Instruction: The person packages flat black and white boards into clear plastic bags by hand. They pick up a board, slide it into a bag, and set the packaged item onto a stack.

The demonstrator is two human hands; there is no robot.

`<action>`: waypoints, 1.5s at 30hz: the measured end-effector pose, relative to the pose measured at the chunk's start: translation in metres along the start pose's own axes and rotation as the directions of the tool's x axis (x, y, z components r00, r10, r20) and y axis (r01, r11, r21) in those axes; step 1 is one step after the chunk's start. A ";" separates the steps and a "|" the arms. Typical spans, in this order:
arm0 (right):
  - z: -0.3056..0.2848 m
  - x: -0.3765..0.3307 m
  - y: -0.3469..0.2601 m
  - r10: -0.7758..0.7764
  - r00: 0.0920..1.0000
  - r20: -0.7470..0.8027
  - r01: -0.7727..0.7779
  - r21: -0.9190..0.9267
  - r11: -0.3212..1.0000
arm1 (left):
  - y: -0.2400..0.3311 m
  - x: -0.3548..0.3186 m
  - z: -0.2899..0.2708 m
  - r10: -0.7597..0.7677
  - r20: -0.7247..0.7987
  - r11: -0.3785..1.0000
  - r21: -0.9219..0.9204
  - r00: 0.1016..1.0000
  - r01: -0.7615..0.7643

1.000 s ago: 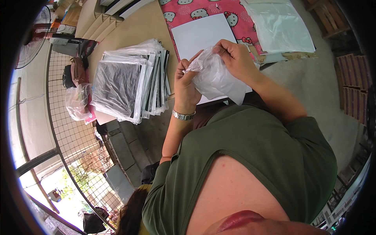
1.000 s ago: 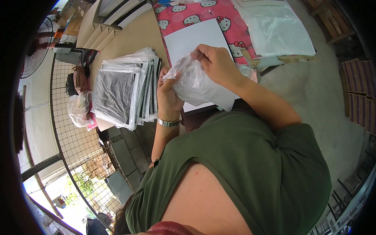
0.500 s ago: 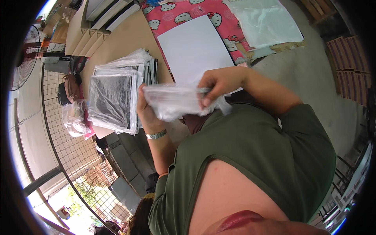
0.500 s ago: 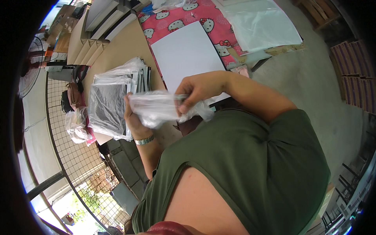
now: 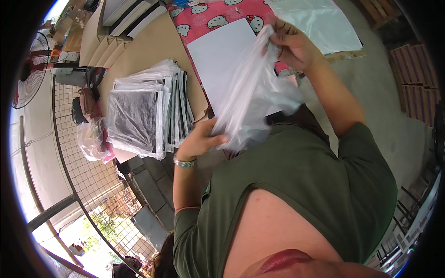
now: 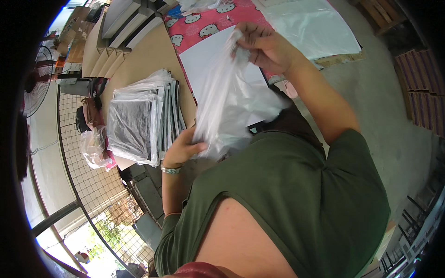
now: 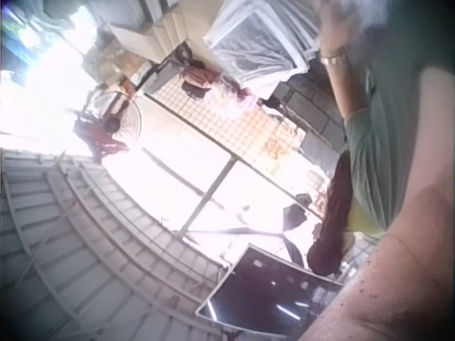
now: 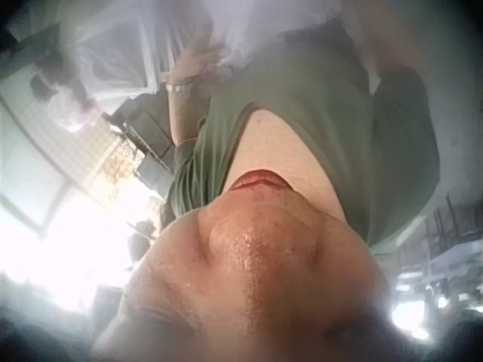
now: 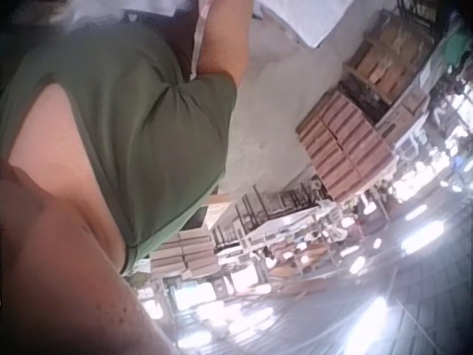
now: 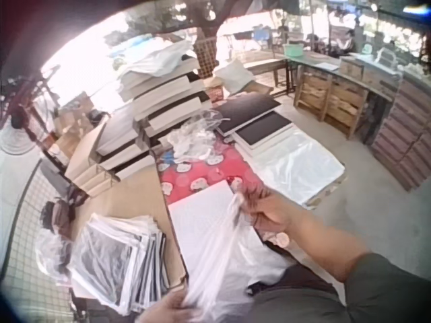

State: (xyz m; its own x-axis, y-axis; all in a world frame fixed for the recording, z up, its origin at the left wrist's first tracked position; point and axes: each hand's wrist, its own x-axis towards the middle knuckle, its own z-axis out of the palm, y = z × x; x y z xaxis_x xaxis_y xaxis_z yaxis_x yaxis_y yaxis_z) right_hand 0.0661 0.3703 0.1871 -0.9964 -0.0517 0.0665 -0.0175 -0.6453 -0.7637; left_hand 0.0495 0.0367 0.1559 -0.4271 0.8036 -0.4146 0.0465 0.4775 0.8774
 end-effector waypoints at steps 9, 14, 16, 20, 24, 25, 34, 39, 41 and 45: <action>-0.059 0.029 0.014 0.350 0.880 0.322 -0.172 -0.469 0.866 | -0.016 0.024 -0.059 -0.116 -0.525 0.452 -0.784 0.843 -0.426; -0.061 0.066 0.017 0.154 0.987 -0.051 -0.151 0.056 0.987 | -0.072 0.062 -0.092 0.132 0.042 0.826 -0.558 0.990 -0.086; -0.075 0.071 0.020 0.274 0.957 -0.096 -0.269 0.063 0.961 | -0.041 0.077 -0.100 -0.164 -0.285 0.563 -0.813 0.945 -0.148; -0.155 0.119 0.054 0.250 0.959 -0.133 -0.270 -0.160 0.950 | -0.076 0.133 -0.156 -0.151 -0.520 0.686 -0.668 0.841 -0.290; -0.154 0.167 0.099 -0.265 0.920 -0.290 -0.216 -0.937 0.276 | -0.094 0.204 -0.177 -0.247 -0.753 0.968 -0.218 0.610 0.124; -0.166 0.172 0.104 -0.257 0.923 -0.284 -0.277 -0.959 0.064 | -0.094 0.224 -0.176 -0.192 -0.784 0.980 -0.120 0.590 0.160; -0.117 0.165 0.083 -0.489 0.850 -0.196 -0.214 -0.977 0.019 | -0.062 0.209 -0.174 0.032 -0.947 0.992 0.070 0.320 0.106; -0.069 0.142 -0.026 -0.497 0.856 -0.145 0.048 -0.933 0.355 | 0.069 0.114 -0.180 0.025 -0.837 0.922 -0.192 0.547 -0.336; 0.007 0.098 -0.085 -0.233 0.931 -0.280 -0.049 -0.731 0.681 | 0.112 0.050 -0.172 -0.102 -0.782 0.866 -0.373 0.614 -0.333; 0.048 0.026 -0.103 -0.154 0.946 -0.286 0.064 -0.302 0.951 | 0.129 -0.026 -0.123 0.013 -0.737 0.814 -0.385 0.676 -0.435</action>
State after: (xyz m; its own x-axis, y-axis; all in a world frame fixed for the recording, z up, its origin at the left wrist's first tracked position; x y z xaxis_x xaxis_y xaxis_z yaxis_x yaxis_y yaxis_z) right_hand 0.0455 0.3983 0.2981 -0.9633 0.2685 -0.0026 -0.1054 -0.3870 -0.9161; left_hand -0.0440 0.0333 0.3093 -0.9535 0.2873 -0.0911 -0.1237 -0.0974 0.9875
